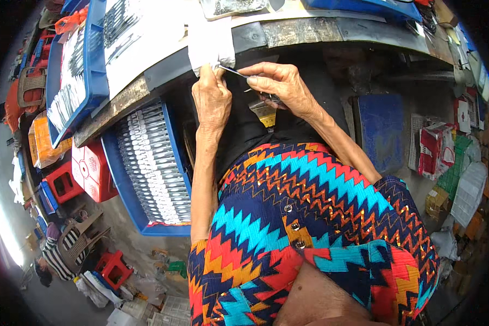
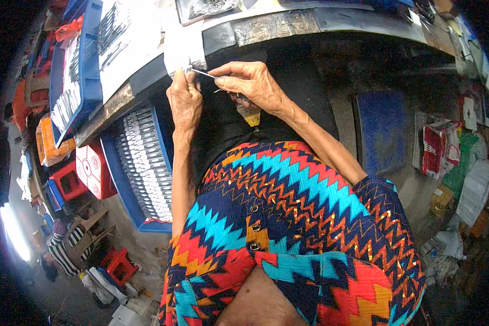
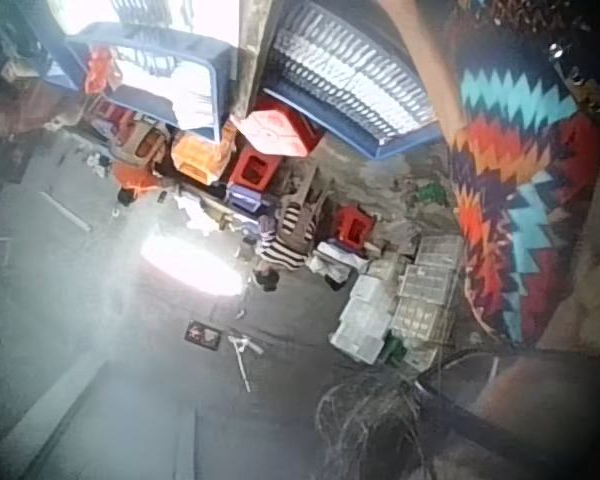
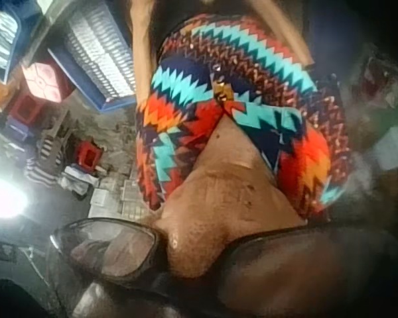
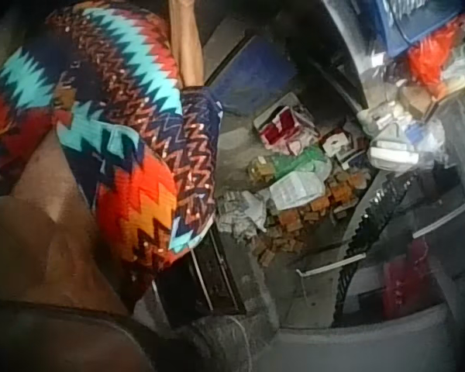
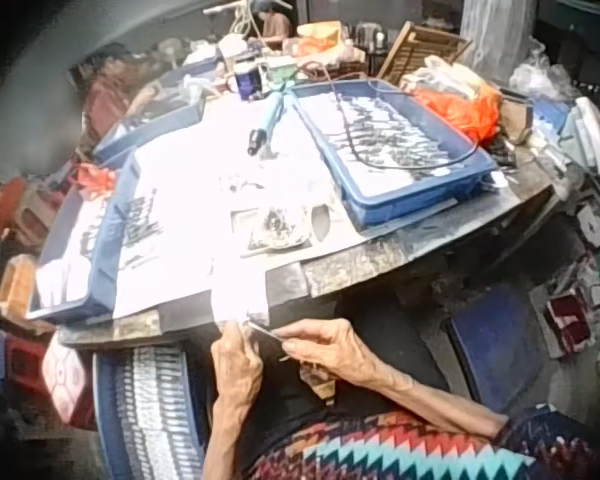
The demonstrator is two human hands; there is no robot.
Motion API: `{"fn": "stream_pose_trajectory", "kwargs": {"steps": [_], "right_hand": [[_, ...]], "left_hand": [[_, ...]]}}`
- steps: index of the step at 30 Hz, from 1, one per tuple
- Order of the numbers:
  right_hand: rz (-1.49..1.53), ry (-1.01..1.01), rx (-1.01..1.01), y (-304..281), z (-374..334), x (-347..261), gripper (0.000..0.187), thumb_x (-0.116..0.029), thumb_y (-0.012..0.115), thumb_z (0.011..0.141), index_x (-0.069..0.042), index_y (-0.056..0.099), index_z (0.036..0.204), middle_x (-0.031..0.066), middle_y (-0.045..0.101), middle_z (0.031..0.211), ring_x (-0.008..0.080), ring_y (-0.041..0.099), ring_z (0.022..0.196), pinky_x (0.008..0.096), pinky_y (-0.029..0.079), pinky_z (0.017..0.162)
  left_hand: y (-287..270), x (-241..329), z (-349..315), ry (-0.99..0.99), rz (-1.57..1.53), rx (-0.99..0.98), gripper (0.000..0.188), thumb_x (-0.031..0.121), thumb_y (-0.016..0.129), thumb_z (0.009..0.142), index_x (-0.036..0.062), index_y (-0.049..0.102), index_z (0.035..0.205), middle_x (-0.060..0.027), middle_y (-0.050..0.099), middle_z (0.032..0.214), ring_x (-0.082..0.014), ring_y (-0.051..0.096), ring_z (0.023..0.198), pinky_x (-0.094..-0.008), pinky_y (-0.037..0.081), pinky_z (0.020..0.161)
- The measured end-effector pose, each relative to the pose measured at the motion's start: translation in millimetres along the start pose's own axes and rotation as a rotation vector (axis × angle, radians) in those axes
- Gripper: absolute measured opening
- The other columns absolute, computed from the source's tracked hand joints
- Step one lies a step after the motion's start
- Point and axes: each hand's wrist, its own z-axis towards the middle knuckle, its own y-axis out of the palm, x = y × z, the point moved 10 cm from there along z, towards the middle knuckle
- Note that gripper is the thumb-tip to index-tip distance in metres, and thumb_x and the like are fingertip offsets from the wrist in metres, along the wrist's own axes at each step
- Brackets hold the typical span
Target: Assembling small metal components using a precision hand tool at a workshop station.
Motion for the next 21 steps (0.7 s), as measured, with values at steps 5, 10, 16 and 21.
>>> {"fn": "stream_pose_trajectory", "kwargs": {"steps": [5, 10, 16, 21], "right_hand": [[-0.075, -0.140, 0.015, 1, 3, -8, 0.025, -0.016, 0.058, 0.082, -0.001, 0.059, 0.103, -0.0007, 0.059, 0.074, 0.0044, 0.052, 0.062, 0.0197, 0.045, 0.057], [-0.615, -0.455, 0.123, 7, -6, -37, 0.023, -0.016, 0.058, 0.078, -0.009, 0.060, 0.100, 0.0097, 0.060, 0.072, 0.0158, 0.059, 0.058, 0.0256, 0.048, 0.054], [-1.436, -0.737, 0.142, 46, -27, -70, 0.031, -0.013, 0.058, 0.072, -0.007, 0.055, 0.102, 0.0096, 0.051, 0.067, 0.0214, 0.057, 0.054, 0.0309, 0.047, 0.045], [-1.462, -0.745, 0.060, 50, -23, -67, 0.032, -0.013, 0.055, 0.072, -0.004, 0.054, 0.102, 0.0099, 0.052, 0.071, 0.0223, 0.059, 0.055, 0.0302, 0.048, 0.045]], "left_hand": [[0, -1, -1, -0.005, 0.016, 0.006, 0.011, 0.005, 0.047, 0.084, -0.0029, 0.044, 0.079, -0.0220, 0.053, 0.066, -0.0393, 0.055, 0.062, -0.0390, 0.041, 0.051], [0, 1, -2, 0.030, 0.043, 0.041, 0.008, 0.004, 0.047, 0.084, -0.0025, 0.044, 0.081, -0.0219, 0.053, 0.064, -0.0384, 0.056, 0.061, -0.0402, 0.040, 0.050], [2, 0, -1, 0.029, 0.069, -0.001, 0.009, 0.001, 0.050, 0.079, -0.0030, 0.045, 0.087, -0.0263, 0.055, 0.069, -0.0417, 0.056, 0.068, -0.0459, 0.042, 0.052], [3, -2, -2, 0.021, 0.043, 0.015, 0.010, -0.001, 0.050, 0.078, -0.0039, 0.044, 0.086, -0.0270, 0.055, 0.072, -0.0422, 0.056, 0.068, -0.0456, 0.043, 0.052]]}}
